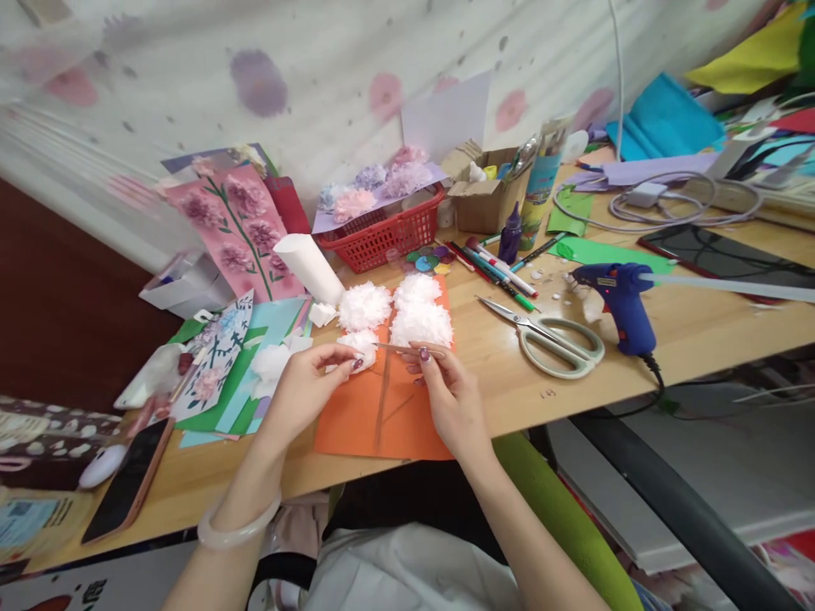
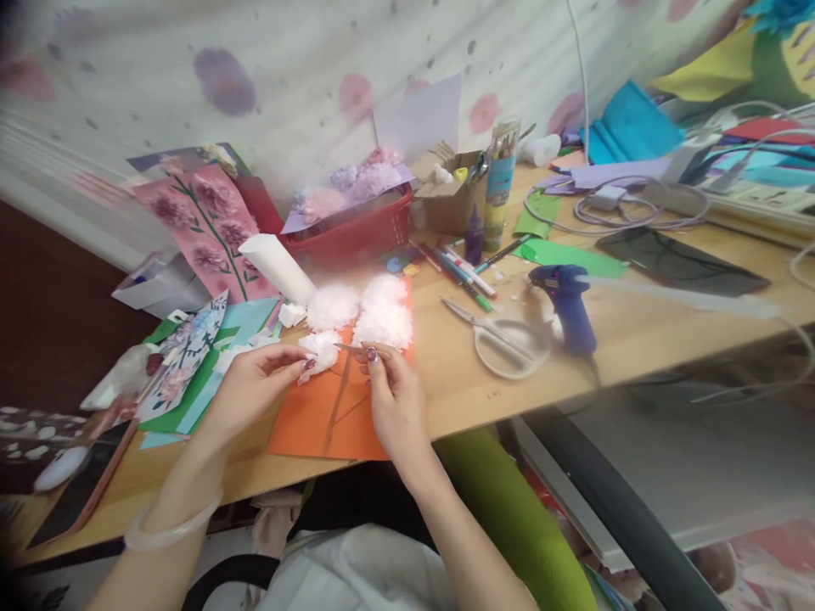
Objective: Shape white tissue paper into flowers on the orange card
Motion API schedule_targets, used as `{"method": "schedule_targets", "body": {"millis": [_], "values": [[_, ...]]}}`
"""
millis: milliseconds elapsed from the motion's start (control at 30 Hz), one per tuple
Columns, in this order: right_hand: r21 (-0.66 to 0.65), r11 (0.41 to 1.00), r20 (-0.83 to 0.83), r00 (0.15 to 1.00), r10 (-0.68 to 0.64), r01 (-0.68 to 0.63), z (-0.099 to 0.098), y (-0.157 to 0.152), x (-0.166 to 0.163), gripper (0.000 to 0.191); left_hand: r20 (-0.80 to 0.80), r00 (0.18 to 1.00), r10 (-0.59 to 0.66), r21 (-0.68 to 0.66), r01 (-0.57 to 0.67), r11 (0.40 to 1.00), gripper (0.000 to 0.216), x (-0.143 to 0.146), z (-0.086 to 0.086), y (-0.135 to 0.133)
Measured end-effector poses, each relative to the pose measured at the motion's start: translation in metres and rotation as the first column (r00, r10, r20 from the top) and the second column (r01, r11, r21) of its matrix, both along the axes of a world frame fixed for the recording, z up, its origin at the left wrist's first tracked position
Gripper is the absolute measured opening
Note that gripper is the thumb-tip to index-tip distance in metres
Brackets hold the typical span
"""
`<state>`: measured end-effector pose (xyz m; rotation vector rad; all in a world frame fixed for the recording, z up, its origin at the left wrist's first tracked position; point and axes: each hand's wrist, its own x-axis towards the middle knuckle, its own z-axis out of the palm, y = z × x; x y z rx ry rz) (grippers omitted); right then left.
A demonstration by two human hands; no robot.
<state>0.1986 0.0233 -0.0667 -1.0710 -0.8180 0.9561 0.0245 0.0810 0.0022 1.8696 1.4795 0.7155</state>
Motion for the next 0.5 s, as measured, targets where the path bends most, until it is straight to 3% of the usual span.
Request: {"method": "schedule_targets", "body": {"millis": [200,500], "values": [[0.017,1.0,-0.011,1.0,-0.002,0.002,0.0,0.0,0.0,0.028,-0.337,0.932,-0.137,0.066,0.169,0.983,0.021,0.017,0.008,0.021],[0.001,0.997,-0.12,0.989,-0.081,0.082,-0.002,-0.002,0.001,0.029,-0.609,0.792,-0.037,0.219,0.213,0.952,0.022,0.027,0.011,0.033]]}}
